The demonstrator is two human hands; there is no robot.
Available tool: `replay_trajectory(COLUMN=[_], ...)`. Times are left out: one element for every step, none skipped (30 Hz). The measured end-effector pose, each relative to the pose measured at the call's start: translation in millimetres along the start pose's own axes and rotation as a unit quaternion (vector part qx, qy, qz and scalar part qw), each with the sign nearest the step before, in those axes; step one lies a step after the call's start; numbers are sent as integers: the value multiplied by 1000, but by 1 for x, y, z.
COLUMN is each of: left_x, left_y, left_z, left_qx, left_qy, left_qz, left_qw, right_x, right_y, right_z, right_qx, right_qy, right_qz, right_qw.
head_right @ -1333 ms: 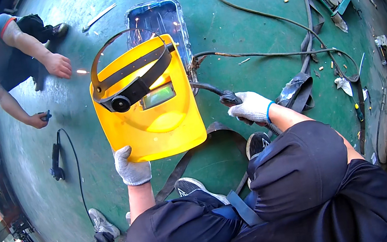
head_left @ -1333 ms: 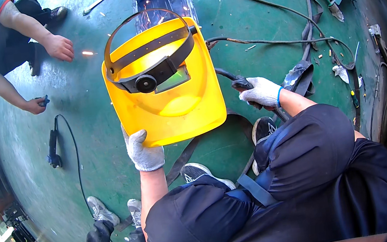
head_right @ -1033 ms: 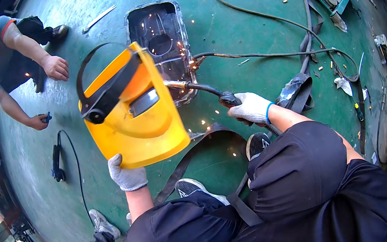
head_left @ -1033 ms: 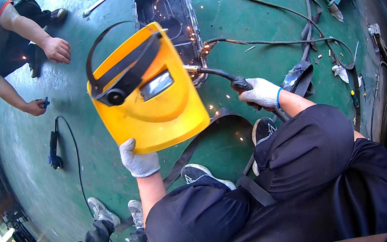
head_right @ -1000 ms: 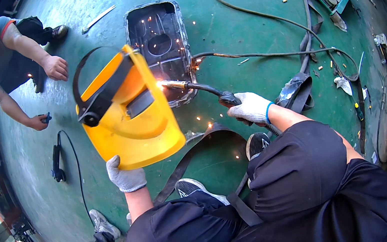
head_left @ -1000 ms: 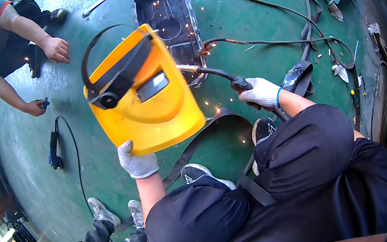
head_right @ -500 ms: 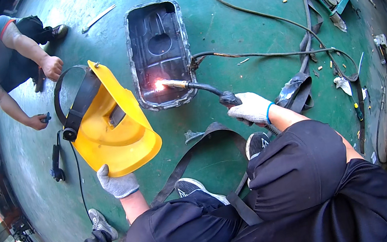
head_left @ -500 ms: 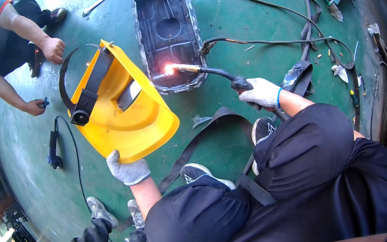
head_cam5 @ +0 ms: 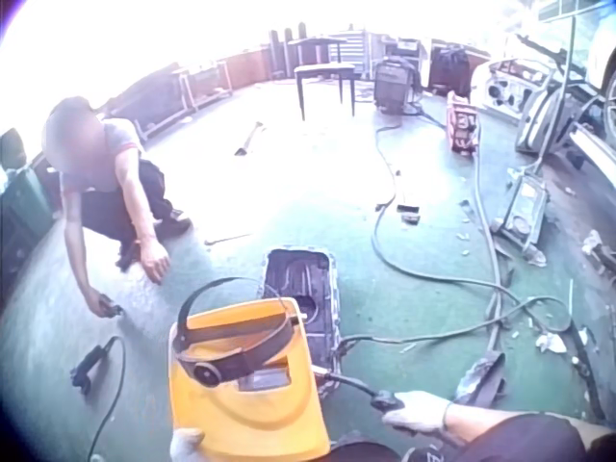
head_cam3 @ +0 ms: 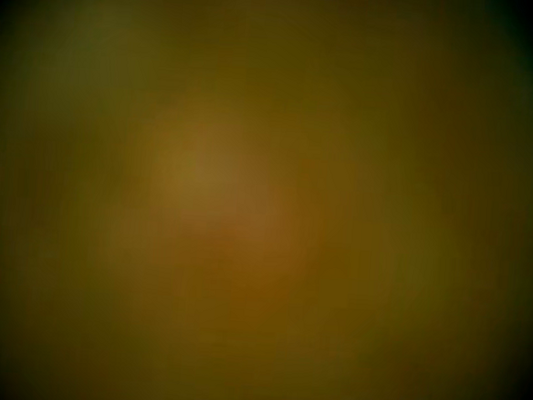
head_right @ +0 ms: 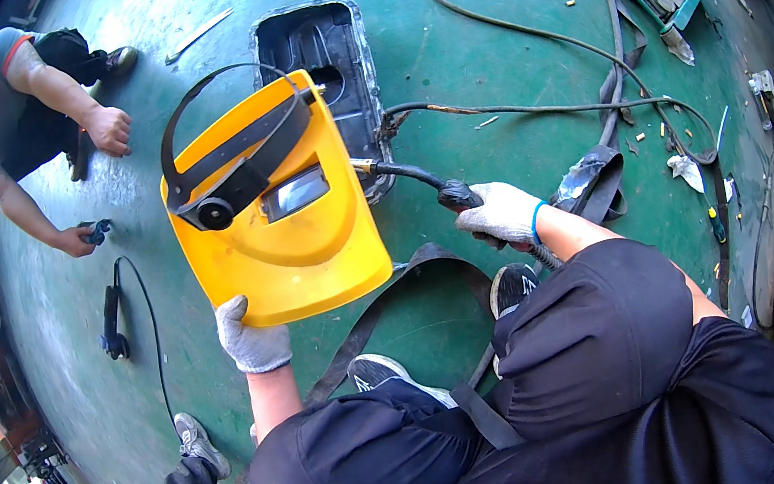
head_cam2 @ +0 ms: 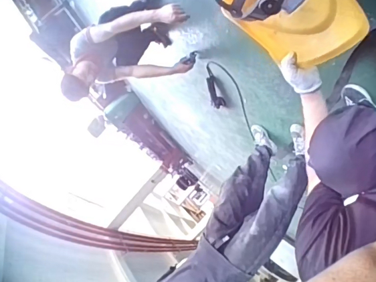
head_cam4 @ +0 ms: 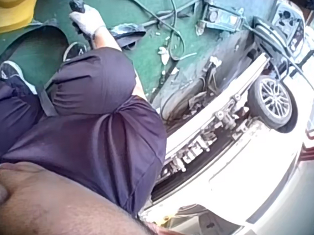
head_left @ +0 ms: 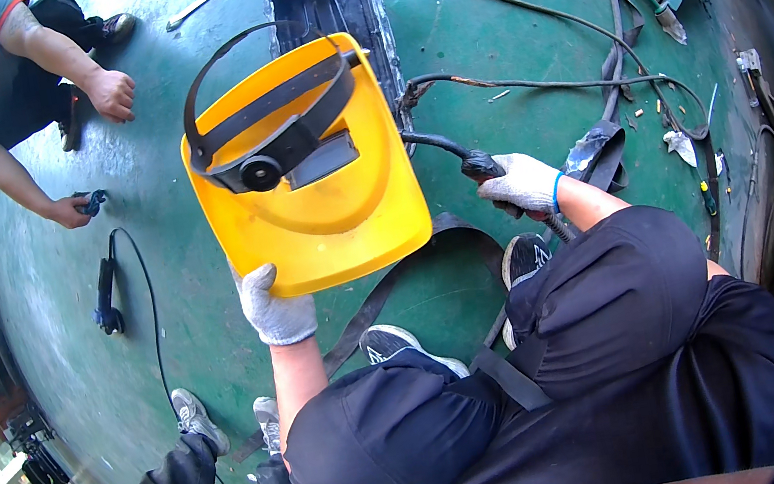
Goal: The person welds a rectangular metal component on a green floor using a welding torch while holding a yellow face shield for protection. Sparks are visible during the welding process.
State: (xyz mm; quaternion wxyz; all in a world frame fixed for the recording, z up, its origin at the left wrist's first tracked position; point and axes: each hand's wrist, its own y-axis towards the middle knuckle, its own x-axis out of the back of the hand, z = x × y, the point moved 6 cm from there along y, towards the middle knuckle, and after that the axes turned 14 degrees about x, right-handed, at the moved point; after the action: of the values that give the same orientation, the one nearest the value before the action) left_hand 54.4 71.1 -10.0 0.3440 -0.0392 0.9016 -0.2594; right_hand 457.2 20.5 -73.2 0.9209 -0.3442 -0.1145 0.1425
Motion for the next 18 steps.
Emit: replay_trajectory(left_x=[-4, -6, -7, -10, -13, -17, -19, -17, -15, -14, -13, -17, -18, -14, -5, 6, 15, 22], left_y=[2, 3, 3, 4, 4, 3, 2, 3, 3, 2, 1, 1, 1, 2, 2, 2, 1, -2], left_z=[2, 3, 3, 3, 3, 2, 2, 2, 2, 2, 1, 1, 1, 2, 1, 0, -1, -5], left_qx=[-1, 2, 6, 9, 3, -4, -10, -11, -12, -13, -14, -13, -12, -3, 4, 13, 25, 16], left_qy=[13, 16, 20, 24, 27, 30, 33, 35, 37, 40, 40, 39, 38, 18, -1, -21, -45, -51], left_qz=[11, 13, 14, 16, 16, 14, 12, 11, 9, 7, 4, 3, 1, 2, 2, 2, 6, -6], left_qw=[1000, 1000, 1000, 1000, 1000, 999, 999, 999, 999, 999, 999, 999, 999, 1000, 1000, 1000, 999, 999], right_x=[0, 0, -1, -1, 0, -1, -1, -2, -2, -2, -3, -2, -2, -1, 0, -1, -1, -1], right_y=[0, 1, 2, 3, 3, 3, 2, 3, 3, 3, 3, 2, 1, 1, 2, 3, 2, 0], right_z=[0, -3, -5, -7, -9, -6, -4, -5, -5, -5, -4, -4, -4, -5, -5, -5, -4, 0], right_qx=[-1, 0, 0, 1, 2, 4, 5, 3, 2, 0, 1, 2, 2, 1, 1, 0, -1, -2], right_qy=[0, 3, 7, 11, 9, 7, 6, 6, 6, 6, 11, 16, 22, 13, 6, -2, -4, -7], right_qz=[0, 2, 5, 8, 5, 3, 1, 2, 4, 6, 3, -2, -8, -7, -6, -4, -3, -3], right_qw=[1000, 1000, 1000, 1000, 1000, 1000, 1000, 1000, 1000, 1000, 1000, 1000, 1000, 1000, 1000, 1000, 1000, 1000])
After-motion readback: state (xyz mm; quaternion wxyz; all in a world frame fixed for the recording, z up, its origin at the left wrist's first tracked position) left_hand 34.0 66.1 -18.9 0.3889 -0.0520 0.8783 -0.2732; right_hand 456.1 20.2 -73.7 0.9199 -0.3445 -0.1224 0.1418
